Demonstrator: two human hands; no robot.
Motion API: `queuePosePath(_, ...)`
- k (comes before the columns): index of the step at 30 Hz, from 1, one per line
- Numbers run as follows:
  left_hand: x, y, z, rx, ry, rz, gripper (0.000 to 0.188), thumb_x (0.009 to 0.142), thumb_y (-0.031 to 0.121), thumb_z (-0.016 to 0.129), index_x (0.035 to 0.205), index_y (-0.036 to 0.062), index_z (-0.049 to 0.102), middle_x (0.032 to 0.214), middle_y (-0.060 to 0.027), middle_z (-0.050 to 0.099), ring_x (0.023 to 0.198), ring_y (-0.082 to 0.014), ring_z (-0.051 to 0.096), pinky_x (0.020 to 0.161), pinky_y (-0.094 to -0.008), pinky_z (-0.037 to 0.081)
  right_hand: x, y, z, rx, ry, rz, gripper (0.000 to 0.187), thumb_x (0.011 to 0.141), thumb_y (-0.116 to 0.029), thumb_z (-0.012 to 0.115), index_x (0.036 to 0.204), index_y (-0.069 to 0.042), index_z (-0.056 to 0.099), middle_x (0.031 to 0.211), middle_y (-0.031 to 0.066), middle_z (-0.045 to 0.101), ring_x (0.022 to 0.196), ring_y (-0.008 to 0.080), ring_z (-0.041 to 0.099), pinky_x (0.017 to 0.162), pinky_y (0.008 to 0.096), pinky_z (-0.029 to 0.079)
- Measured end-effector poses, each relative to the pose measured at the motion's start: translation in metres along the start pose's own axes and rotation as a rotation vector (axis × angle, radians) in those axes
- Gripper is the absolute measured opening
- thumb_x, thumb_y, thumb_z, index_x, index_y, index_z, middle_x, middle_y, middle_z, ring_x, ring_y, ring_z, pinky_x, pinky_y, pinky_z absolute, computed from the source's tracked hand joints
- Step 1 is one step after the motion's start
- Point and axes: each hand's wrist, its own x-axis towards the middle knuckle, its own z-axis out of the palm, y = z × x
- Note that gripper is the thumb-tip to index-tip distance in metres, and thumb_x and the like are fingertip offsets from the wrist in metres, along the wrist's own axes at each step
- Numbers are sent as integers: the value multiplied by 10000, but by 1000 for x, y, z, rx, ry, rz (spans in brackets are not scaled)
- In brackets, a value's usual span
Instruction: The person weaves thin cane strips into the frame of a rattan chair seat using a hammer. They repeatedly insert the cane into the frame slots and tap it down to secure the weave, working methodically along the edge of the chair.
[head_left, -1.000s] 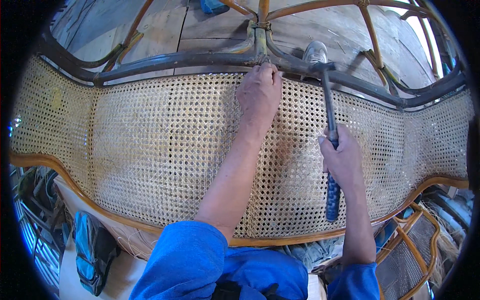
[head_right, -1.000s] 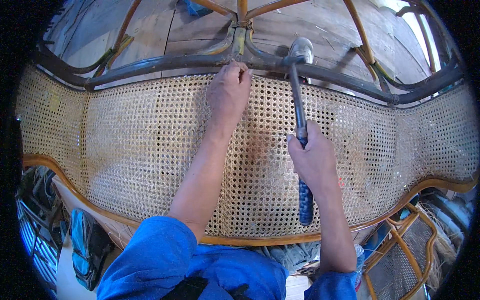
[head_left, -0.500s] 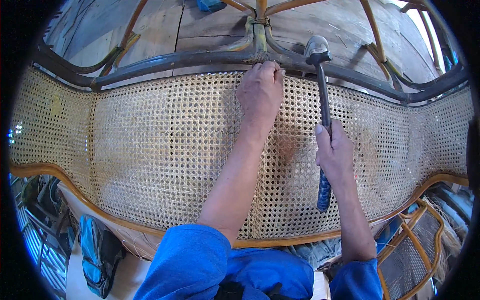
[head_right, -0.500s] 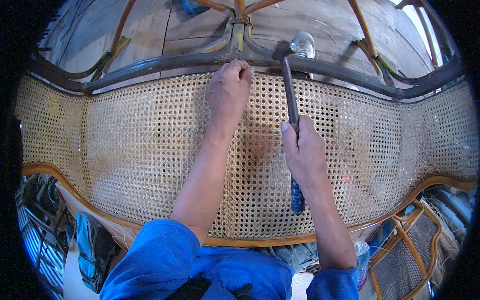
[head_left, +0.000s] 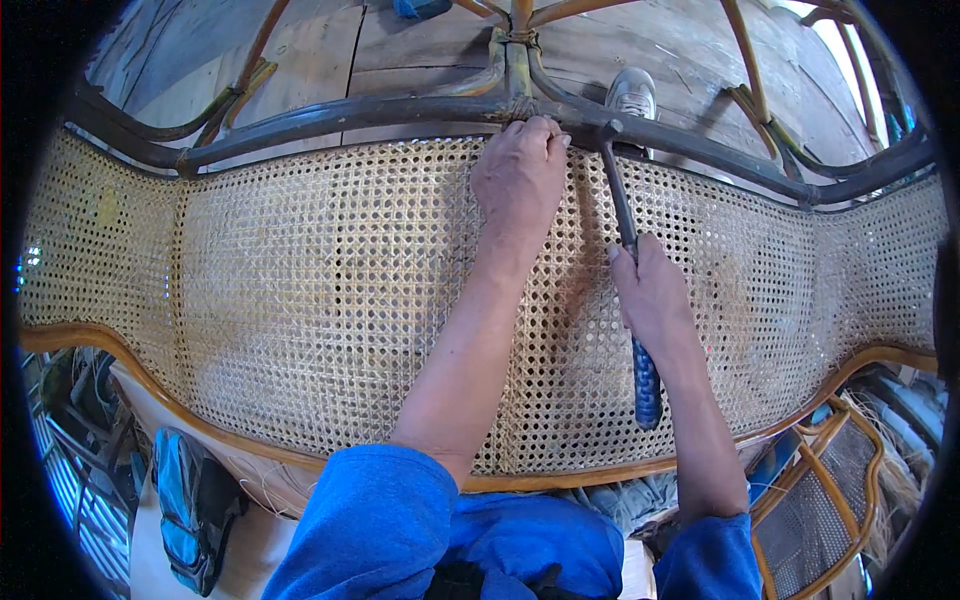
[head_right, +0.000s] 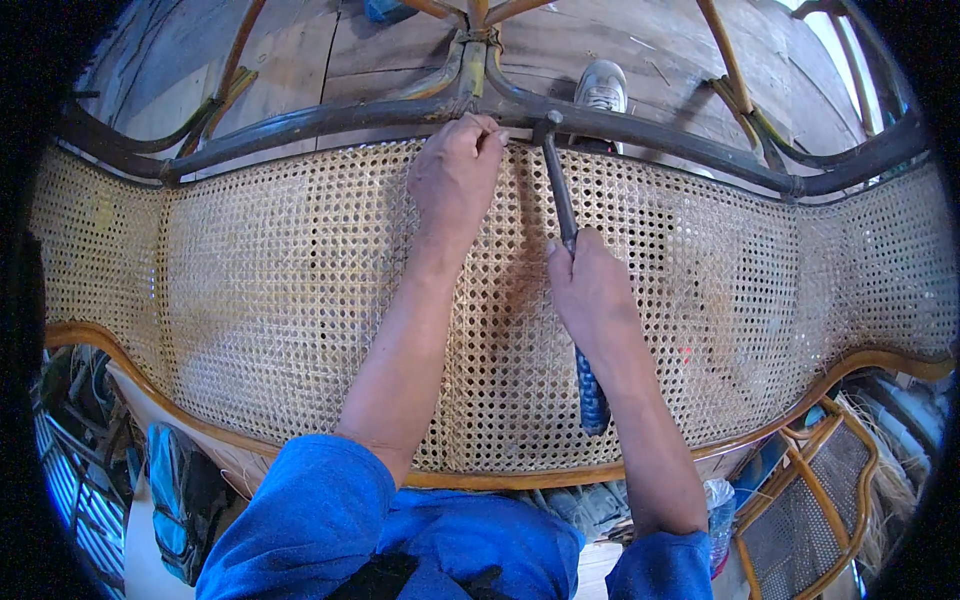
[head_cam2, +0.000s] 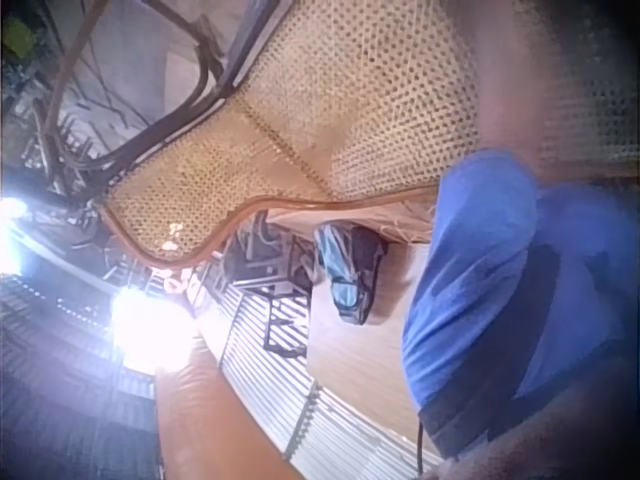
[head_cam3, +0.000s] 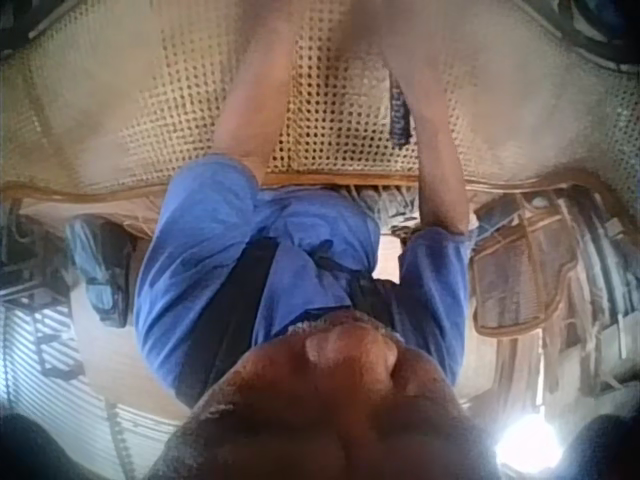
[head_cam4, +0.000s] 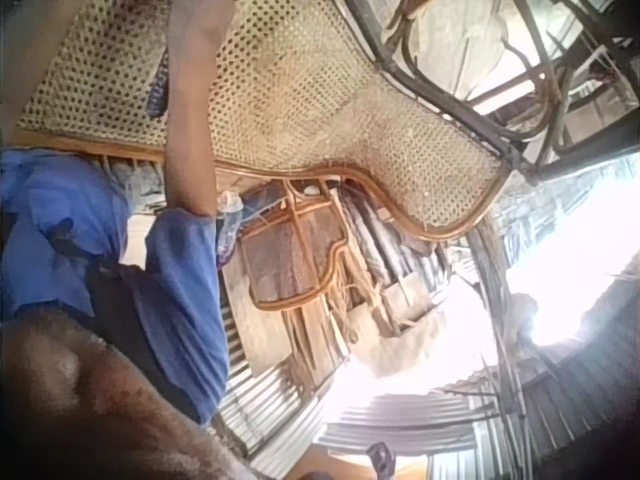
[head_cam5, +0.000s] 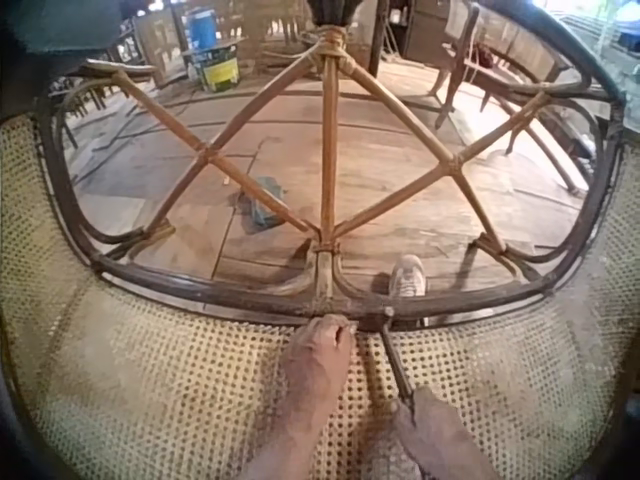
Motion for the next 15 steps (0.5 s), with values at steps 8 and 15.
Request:
queuePosePath(8,-1,-1,0,9,25,14,143,816,208,678,877,79,685,879,-89,694,834,-277,664,722,-392,506,-10,-4,0,101,101,-71,330,980,-276,487,906,45,495,701,257,616,631,360,652,571,447,487)
queuePosePath(15,0,0,-2,-18,-11,-25,143,825,210,670,883,81,684,866,-95,691,821,-281,662,720,-389,503,-10,-8,-6,55,57,-44,330,981,-274,491,917,50,496,687,252,613,624,363,650,569,441,487)
